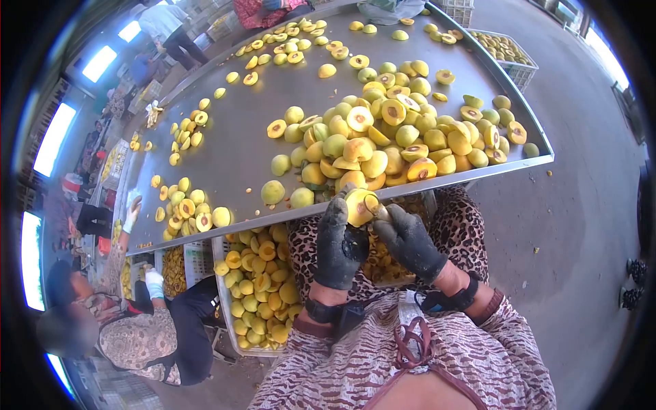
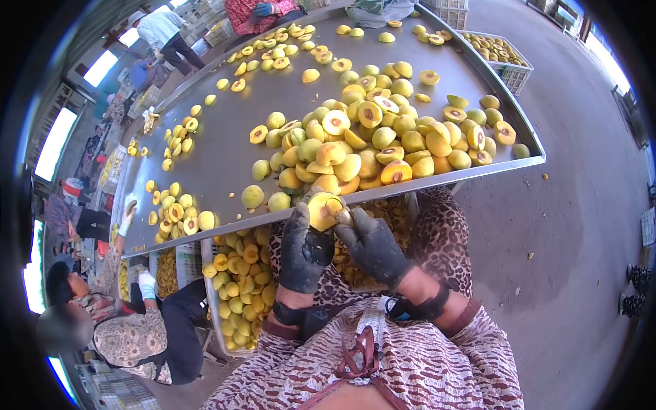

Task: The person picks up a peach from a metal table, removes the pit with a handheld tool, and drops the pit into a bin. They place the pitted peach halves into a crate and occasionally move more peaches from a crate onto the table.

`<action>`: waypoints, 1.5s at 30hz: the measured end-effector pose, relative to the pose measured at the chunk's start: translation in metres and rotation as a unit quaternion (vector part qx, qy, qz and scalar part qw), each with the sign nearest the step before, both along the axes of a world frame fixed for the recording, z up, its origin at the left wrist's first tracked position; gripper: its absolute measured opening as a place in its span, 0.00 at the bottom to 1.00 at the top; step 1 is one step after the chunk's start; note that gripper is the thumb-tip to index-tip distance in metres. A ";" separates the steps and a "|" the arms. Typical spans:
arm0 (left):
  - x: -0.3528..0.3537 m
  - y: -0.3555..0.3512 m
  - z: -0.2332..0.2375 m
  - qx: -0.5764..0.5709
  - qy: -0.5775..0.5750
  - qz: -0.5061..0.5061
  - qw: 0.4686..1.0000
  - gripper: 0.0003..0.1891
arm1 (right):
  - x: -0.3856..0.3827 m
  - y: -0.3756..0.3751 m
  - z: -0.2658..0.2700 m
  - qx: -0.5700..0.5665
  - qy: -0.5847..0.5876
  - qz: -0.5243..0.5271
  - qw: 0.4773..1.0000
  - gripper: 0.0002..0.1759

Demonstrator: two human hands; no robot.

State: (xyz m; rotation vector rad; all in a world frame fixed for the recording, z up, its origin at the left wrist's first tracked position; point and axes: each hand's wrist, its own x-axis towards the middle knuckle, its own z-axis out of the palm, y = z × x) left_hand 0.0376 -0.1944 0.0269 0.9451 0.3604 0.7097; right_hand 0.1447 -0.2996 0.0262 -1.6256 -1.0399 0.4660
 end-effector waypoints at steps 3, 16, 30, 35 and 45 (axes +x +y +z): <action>-0.002 0.002 -0.001 0.356 0.175 0.062 0.916 0.21 | -0.002 -0.003 0.005 0.013 0.030 0.006 0.999 0.12; 0.008 -0.009 0.027 0.202 0.042 0.073 0.976 0.22 | -0.013 0.001 0.011 0.071 0.044 -0.009 0.996 0.11; 0.013 -0.012 0.029 0.081 -0.011 0.069 0.994 0.23 | -0.009 -0.001 0.012 0.003 -0.050 0.043 0.998 0.13; 0.013 -0.004 0.025 0.316 0.091 0.093 0.940 0.19 | -0.003 -0.004 0.014 -0.006 -0.156 0.028 0.987 0.14; 0.015 -0.005 0.012 0.299 0.106 0.118 0.941 0.19 | 0.003 0.000 0.003 -0.008 -0.004 0.073 0.997 0.13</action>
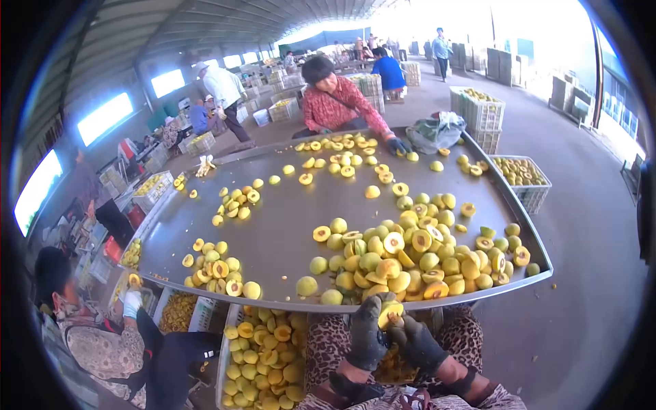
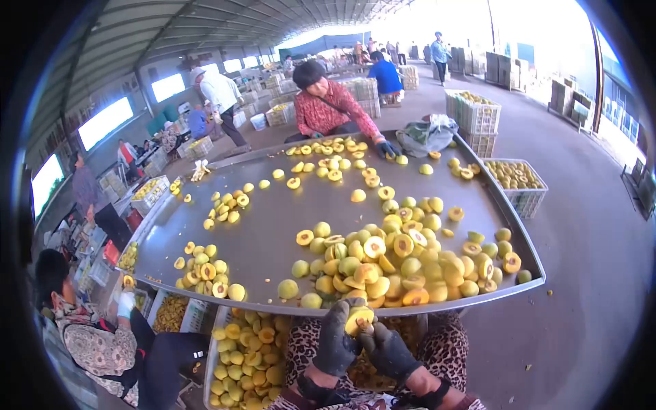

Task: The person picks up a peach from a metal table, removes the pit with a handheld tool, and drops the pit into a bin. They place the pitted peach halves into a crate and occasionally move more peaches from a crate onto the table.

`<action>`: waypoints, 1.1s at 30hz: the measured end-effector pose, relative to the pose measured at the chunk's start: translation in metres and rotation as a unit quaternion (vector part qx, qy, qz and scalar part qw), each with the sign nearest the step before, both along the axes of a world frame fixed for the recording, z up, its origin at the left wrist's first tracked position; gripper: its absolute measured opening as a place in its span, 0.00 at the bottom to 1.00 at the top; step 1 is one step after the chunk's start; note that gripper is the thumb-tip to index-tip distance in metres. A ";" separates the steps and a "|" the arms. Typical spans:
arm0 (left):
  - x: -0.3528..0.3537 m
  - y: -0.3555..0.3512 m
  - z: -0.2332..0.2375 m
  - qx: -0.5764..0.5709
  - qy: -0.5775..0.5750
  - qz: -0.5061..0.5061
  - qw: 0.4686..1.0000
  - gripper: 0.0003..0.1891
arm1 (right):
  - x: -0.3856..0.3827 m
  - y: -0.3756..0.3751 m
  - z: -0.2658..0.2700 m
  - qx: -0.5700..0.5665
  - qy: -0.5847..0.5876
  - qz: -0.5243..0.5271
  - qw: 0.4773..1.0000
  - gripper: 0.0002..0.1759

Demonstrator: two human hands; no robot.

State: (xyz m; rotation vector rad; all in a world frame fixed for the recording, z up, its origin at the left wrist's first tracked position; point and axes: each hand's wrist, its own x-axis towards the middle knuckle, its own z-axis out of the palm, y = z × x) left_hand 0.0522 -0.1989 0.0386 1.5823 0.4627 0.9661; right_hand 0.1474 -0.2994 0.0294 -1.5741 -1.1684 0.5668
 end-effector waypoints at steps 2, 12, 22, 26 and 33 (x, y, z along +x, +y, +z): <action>0.002 -0.004 0.010 -0.125 -0.059 -0.013 0.990 0.19 | -0.004 0.001 -0.003 0.004 0.033 0.002 0.999 0.13; -0.010 0.002 0.049 -0.137 0.025 -0.043 0.989 0.21 | -0.013 -0.018 0.014 -0.058 0.164 0.082 0.981 0.15; 0.002 -0.009 0.039 -0.252 -0.053 0.005 0.966 0.18 | -0.011 -0.017 0.001 -0.070 0.343 0.130 0.928 0.15; 0.009 -0.017 0.050 -0.159 -0.043 0.071 0.984 0.16 | -0.007 -0.016 0.006 -0.048 0.339 0.121 0.932 0.13; 0.007 -0.029 0.069 0.109 -0.044 0.097 0.988 0.14 | -0.005 -0.024 0.031 0.043 0.253 0.173 0.951 0.09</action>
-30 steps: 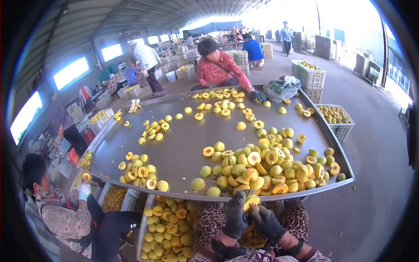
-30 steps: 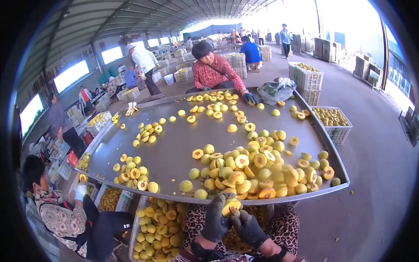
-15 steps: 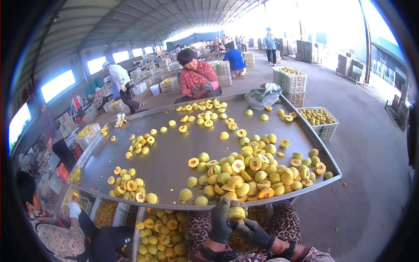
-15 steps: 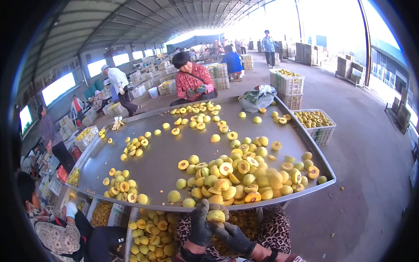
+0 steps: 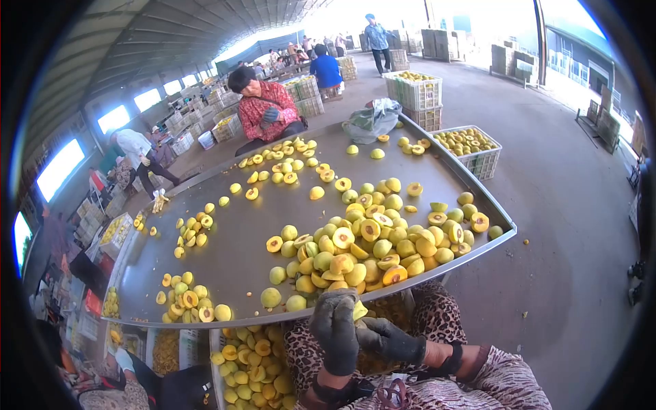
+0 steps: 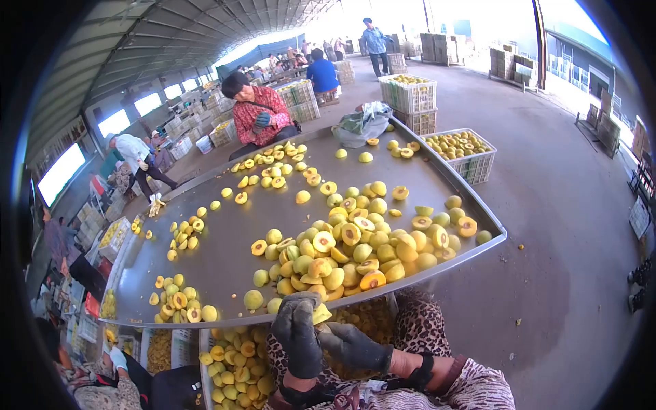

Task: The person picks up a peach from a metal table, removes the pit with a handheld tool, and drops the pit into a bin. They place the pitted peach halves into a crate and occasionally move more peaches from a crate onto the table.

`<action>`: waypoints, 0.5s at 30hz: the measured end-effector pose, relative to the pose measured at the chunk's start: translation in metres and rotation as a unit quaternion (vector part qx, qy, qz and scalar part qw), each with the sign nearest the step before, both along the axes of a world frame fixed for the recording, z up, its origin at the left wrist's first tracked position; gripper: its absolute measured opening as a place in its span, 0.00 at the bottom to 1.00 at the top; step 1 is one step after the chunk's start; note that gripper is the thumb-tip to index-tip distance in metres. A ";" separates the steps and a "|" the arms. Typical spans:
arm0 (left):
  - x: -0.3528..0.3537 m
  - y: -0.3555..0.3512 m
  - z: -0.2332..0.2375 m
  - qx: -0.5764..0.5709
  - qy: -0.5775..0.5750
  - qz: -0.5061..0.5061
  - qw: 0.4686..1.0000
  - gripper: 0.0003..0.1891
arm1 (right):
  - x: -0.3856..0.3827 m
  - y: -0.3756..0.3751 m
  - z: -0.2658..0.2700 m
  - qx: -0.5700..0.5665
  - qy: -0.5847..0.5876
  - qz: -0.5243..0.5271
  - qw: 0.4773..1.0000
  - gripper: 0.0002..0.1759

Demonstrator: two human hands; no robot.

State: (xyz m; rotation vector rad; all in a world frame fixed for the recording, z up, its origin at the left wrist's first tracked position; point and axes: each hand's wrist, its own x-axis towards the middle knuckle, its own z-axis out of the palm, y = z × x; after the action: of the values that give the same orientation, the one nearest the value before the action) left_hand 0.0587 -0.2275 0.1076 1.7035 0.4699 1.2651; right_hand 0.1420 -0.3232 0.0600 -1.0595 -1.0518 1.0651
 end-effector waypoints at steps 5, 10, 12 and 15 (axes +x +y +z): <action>-0.007 -0.001 -0.005 -0.152 0.009 -0.119 0.981 0.21 | -0.003 -0.015 -0.009 -0.194 0.388 0.068 0.898 0.10; 0.000 -0.001 -0.020 -0.240 -0.016 -0.214 0.947 0.21 | 0.009 -0.020 -0.005 -0.091 0.123 0.092 0.984 0.21; -0.005 0.005 -0.020 -0.375 -0.093 -0.264 0.884 0.23 | 0.011 -0.015 -0.014 0.037 -0.083 0.067 0.994 0.18; -0.024 0.038 -0.036 -0.434 -0.203 -0.271 0.835 0.24 | 0.007 -0.020 -0.003 0.061 -0.192 0.029 0.979 0.16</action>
State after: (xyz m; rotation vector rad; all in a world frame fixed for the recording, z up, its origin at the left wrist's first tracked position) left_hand 0.0346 -0.1892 0.0715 0.6791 0.2118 0.7574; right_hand 0.1495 -0.3435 0.0566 -1.1669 -1.4457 0.8457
